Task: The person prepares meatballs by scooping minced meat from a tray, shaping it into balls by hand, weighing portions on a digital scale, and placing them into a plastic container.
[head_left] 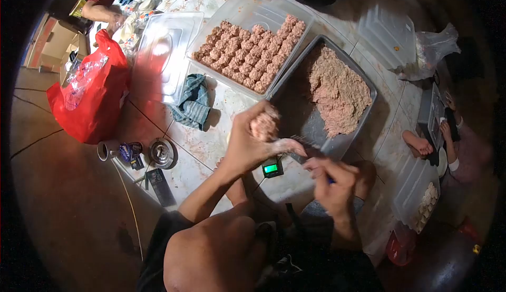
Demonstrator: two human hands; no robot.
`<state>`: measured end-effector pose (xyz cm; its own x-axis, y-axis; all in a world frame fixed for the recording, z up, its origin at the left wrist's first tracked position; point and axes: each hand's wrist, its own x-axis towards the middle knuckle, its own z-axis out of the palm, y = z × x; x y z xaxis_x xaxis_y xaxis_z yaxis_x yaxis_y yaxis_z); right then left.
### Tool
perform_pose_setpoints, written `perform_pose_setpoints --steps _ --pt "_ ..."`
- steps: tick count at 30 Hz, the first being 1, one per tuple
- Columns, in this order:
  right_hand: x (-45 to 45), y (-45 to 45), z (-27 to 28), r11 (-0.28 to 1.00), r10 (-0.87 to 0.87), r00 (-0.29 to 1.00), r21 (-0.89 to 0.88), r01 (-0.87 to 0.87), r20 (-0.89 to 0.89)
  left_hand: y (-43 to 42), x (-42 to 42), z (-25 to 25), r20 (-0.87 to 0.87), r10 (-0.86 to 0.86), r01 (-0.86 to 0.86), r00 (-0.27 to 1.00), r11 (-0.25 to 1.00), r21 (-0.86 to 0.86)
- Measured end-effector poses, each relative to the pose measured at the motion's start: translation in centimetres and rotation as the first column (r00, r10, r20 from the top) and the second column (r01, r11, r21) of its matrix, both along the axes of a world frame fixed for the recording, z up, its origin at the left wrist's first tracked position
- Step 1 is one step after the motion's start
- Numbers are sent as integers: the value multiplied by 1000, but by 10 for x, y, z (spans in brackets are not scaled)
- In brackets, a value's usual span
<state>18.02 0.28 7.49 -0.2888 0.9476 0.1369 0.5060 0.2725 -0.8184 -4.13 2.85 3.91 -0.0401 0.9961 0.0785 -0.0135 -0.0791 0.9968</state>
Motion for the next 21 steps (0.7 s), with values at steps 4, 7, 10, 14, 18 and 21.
perform_pose_setpoints --steps 4,7,10,14,18,21 --pt "-20 -2 -3 999 35 978 29 -42 206 2 14 -13 40 3 2 999 991 -137" --pt "-14 18 41 995 -100 947 45 90 304 6 12 -24 233 4 24 972 993 -118" --pt "-9 18 62 993 -25 899 113 -27 437 8 -12 -18 -20 -33 30 999 992 -124" --pt "-24 26 45 979 137 867 68 -192 478 7 1 -37 -85 -226 219 970 972 -84" --pt "-31 20 42 988 137 873 0 -155 468 1 -5 -38 -339 -179 133 923 979 -156" --pt "-26 27 56 994 86 863 19 -110 497 9 0 -44 -163 -133 123 978 990 -72"
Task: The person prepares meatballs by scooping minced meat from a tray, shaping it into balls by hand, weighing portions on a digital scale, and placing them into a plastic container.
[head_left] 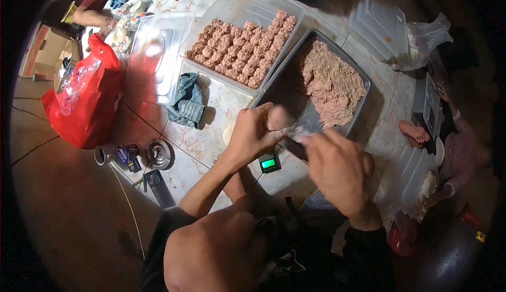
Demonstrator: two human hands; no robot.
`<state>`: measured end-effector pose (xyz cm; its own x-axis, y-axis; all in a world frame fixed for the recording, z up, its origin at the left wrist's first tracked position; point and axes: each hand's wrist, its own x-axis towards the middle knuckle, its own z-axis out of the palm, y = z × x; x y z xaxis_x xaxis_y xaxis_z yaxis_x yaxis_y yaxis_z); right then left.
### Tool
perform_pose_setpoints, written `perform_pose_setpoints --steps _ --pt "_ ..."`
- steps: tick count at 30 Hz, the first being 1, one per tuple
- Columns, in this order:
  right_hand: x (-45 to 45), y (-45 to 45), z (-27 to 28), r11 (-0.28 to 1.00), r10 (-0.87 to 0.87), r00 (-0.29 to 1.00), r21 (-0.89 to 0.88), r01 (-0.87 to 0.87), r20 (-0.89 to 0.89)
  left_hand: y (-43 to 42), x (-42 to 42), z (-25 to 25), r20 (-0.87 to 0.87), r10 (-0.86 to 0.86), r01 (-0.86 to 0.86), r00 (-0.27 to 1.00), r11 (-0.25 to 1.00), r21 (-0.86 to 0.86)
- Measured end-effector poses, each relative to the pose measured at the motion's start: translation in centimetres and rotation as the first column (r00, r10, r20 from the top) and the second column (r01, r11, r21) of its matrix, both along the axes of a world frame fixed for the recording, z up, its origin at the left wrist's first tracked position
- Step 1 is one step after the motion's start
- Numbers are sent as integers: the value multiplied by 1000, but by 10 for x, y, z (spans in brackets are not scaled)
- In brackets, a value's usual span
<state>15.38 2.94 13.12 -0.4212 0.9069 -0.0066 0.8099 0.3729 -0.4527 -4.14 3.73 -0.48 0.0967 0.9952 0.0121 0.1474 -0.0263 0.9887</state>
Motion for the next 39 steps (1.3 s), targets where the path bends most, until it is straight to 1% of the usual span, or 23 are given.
perform_pose_setpoints --steps 1,3,4,5,6,7,12,13,16,17,18,20,22,23,24,26,28,29,30,31,34,35,39 --pt "4 4 14 999 -48 999 16 48 -1 -2 2 6 201 -62 98 978 980 -172" --pt "6 7 33 988 -150 988 43 151 -25 -6 1 14 169 -35 39 985 999 -17" --pt "3 6 31 995 -95 994 32 97 -56 -4 1 19 154 -16 5 988 997 73" --pt "-3 2 23 999 -44 995 26 46 -90 -4 -1 24 279 33 -10 960 996 -85" --pt "-9 -3 13 1000 5 992 17 -3 -124 -3 0 20 216 17 -6 976 999 -50" --pt "-14 -3 -1 990 45 995 -136 -33 85 -2 0 8 154 1 2 988 1000 -21" --pt "-9 -7 17 998 -8 997 -58 13 77 -5 -2 17 -122 -57 71 991 991 113" --pt "-6 -7 8 998 12 994 -65 -5 108 -3 -2 26 -176 -103 87 979 991 -97" --pt "12 5 30 994 -106 992 -18 108 74 0 -6 34 93 -126 138 988 982 -127" --pt "19 8 40 987 -161 986 32 160 36 -2 -8 19 110 -166 154 980 982 107" --pt "24 8 45 973 -217 976 79 216 0 -12 -10 18 211 -114 94 971 990 104" --pt "17 -5 39 987 -152 987 34 154 -55 -21 -2 30 229 -62 45 971 996 79" --pt "8 -9 32 978 28 995 -211 -7 99 -21 2 28 5 -232 227 973 959 169" --pt "12 -7 28 989 -128 986 -66 135 109 -17 1 16 -120 -280 299 953 934 196" --pt "19 -3 20 961 -271 957 80 264 101 -16 2 12 -11 -240 240 971 970 22" --pt "33 17 -4 936 -319 942 191 295 107 -15 3 16 173 -95 150 980 929 -339" --pt "61 29 -80 968 -246 921 126 217 302 -26 12 7 104 -53 48 993 998 52" --pt "67 34 -117 982 -97 899 -108 157 427 -38 8 6 131 -10 5 991 999 41" --pt "78 31 -150 952 -67 912 -247 179 404 -46 3 4 159 30 -35 987 999 30" --pt "80 28 -165 969 -117 925 -165 186 361 -48 2 1 277 143 -126 950 989 -77" --pt "52 42 -155 965 -240 941 -45 258 239 -58 7 -9 78 -199 198 977 980 28" --pt "40 55 -151 956 -282 939 -26 293 198 -62 14 -18 15 -279 279 960 959 -39" --pt "23 99 -190 922 -379 889 31 385 258 -75 34 -31 -75 -192 184 979 978 -94"
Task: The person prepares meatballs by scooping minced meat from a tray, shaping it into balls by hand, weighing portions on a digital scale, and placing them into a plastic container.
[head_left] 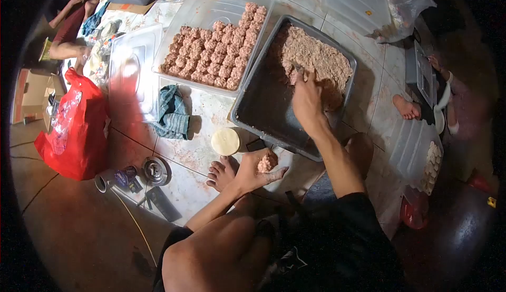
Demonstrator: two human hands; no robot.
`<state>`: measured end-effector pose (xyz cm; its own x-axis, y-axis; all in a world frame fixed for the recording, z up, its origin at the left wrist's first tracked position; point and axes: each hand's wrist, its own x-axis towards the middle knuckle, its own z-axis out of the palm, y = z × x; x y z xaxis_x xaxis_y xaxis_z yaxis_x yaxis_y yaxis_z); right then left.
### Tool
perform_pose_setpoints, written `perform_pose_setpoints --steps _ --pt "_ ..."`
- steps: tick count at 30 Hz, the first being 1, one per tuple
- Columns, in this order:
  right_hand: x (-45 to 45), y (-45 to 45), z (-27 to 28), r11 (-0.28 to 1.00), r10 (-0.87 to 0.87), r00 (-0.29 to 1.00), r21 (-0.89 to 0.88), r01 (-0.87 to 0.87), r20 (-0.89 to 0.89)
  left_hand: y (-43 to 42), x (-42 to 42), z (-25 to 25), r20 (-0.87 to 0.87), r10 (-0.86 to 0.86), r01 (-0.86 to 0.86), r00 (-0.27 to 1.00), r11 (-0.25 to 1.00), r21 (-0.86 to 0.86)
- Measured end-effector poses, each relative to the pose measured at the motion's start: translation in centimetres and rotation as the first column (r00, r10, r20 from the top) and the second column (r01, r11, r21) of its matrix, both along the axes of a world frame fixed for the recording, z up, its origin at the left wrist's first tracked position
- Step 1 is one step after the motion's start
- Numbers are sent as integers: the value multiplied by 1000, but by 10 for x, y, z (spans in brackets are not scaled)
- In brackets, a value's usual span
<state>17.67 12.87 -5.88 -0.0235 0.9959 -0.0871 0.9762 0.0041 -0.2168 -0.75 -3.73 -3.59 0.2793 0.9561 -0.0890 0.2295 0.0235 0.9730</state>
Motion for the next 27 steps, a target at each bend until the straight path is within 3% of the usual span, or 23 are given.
perform_pose_setpoints --steps 2,7,9,10,11,12,14,15,16,17,20,22,23,25,26,27 --pt "2 -16 -22 996 80 985 21 -84 155 -8 0 -43 176 -41 46 984 999 -24" --pt "18 -54 -66 969 198 922 77 -236 333 -37 -9 -113 -108 -24 32 994 997 74" --pt "27 -55 -60 983 180 955 -70 -169 236 -37 -9 -129 -301 -36 72 953 991 111" --pt "35 -46 -43 976 211 962 -97 -196 176 -36 -4 -145 -163 39 -25 986 996 87" --pt "40 -46 -28 970 220 969 -134 -205 109 -48 -3 -155 -258 59 -38 964 996 86" --pt "31 -40 -9 985 92 994 -149 -83 57 -43 1 -147 -350 74 -43 934 994 96" --pt "28 -27 -24 984 -26 1000 -175 24 -9 -37 6 -151 -445 98 -39 890 989 140" --pt "28 -29 -36 978 -85 996 -193 76 -39 -42 6 -163 -545 7 30 839 998 59" --pt "23 -42 -52 993 100 978 50 -111 184 -44 3 -177 -631 -86 92 771 995 -22" --pt "26 -43 -77 996 54 986 63 -64 156 -42 1 -185 -705 -175 144 688 984 -103" --pt "32 -40 -59 993 119 992 -28 -118 40 -45 -5 -174 -762 -196 249 617 967 -47" --pt "28 -35 -15 994 84 996 -71 -85 -17 -46 -2 -163 -731 -86 162 677 986 34" --pt "29 -38 -25 993 95 995 -72 -93 17 -49 3 -154 -708 -34 114 706 991 66" --pt "32 -39 -55 991 122 989 -71 -116 86 -46 10 -107 -526 149 29 837 949 315" --pt "37 -30 -57 957 164 982 -256 -136 92 -42 9 -89 -413 227 -31 882 903 429" --pt "33 -24 -45 985 144 989 -102 -140 33 -44 2 -83 -440 238 -34 866 905 424"
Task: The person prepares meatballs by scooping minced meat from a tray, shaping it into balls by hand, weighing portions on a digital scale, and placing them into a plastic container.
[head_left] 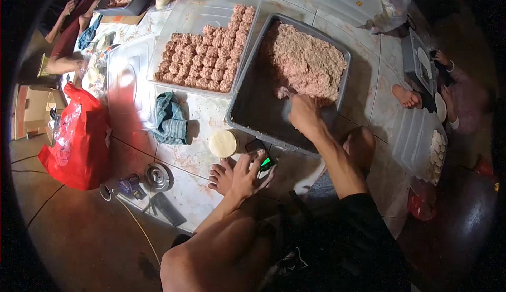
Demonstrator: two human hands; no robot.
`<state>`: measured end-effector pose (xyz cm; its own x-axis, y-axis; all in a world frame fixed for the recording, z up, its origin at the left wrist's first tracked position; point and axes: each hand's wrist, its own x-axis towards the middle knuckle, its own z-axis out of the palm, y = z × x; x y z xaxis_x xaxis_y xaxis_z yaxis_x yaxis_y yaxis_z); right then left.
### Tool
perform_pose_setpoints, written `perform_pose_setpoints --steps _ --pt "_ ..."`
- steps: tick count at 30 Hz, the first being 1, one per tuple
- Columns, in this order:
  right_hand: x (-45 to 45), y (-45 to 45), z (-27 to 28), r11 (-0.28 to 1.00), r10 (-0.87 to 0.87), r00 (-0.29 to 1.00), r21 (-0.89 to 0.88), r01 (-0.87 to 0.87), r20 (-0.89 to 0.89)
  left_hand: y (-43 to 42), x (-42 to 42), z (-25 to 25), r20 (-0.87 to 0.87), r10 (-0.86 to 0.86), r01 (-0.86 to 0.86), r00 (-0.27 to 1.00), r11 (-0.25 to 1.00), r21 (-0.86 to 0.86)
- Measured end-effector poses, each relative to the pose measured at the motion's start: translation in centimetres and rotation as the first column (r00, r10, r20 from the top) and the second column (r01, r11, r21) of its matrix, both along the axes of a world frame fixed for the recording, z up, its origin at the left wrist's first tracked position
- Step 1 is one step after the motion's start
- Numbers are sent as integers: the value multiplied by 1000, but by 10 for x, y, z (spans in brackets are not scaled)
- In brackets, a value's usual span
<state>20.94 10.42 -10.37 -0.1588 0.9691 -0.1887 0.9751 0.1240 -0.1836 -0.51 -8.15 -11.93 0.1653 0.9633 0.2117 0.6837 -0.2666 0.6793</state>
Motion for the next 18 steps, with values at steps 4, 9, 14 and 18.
perform_pose_setpoints --steps 4,9,14,18 --pt "-12 6 7 981 -57 990 178 80 -132 17 -27 32 127 229 -243 965 964 111" --pt "-17 10 23 998 -70 991 -15 69 -114 42 -66 36 -94 206 -217 974 967 -136" --pt "-18 20 12 990 -96 988 -110 82 -120 39 -63 29 -114 140 -147 984 987 -60" --pt "-20 35 20 985 -92 970 122 122 -227 40 -52 33 -92 170 -173 981 984 -33"
